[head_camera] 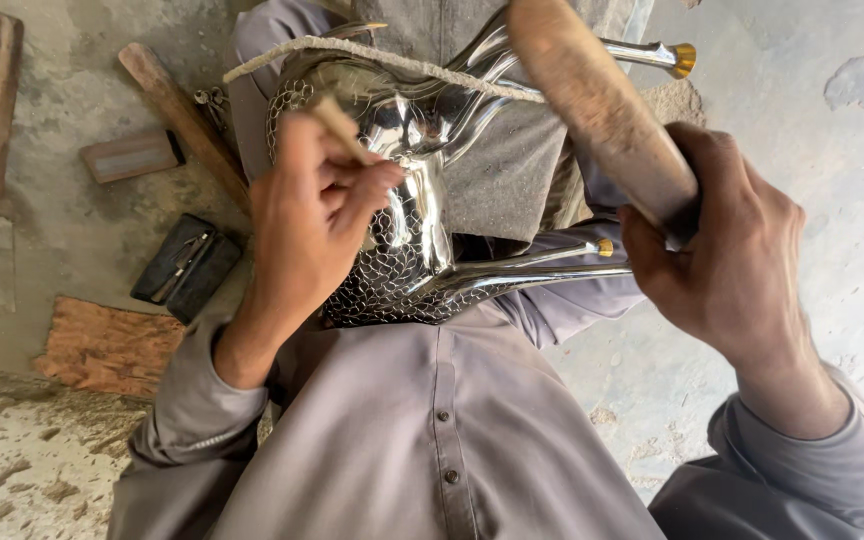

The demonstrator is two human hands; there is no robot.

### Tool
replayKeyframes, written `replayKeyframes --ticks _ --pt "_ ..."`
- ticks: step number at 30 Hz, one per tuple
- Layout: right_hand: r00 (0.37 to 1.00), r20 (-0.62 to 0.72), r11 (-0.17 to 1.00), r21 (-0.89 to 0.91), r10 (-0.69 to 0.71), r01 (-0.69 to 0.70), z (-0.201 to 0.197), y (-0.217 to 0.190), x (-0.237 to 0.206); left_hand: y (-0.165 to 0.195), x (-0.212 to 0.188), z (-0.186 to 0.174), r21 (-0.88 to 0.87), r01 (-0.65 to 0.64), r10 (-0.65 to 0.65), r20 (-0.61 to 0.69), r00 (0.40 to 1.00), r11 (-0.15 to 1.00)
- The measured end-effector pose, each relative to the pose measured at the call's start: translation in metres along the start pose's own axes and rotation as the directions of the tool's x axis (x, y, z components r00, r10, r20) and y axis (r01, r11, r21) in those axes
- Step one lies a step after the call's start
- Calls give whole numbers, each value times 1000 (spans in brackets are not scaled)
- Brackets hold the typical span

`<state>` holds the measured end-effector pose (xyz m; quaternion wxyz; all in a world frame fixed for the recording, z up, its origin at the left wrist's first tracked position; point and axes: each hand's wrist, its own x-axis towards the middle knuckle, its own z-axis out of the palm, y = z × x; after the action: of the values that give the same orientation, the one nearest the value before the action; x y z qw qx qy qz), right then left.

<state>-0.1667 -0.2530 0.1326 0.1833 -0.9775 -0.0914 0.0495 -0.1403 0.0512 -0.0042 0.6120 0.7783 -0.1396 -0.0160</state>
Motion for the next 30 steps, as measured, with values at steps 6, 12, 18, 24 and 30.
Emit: replayKeyframes --ticks 6,12,18,24,30 --pt "980 99 984 28 173 -176 20 46 -21 -2 36 32 292 -142 80 211 974 946" --pt "993 28 993 27 115 -115 33 65 -5 0 46 41 359 -52 -51 272 961 932" --pt "996 78 989 140 40 -51 40 62 23 1 51 39 383 -157 38 301 953 910" --pt "963 245 993 19 109 -117 39 67 0 -5 65 46 329 -201 12 498 867 923" --pt "898 336 952 5 286 -305 45 52 -55 -8 79 61 384 -275 -74 688 722 881"
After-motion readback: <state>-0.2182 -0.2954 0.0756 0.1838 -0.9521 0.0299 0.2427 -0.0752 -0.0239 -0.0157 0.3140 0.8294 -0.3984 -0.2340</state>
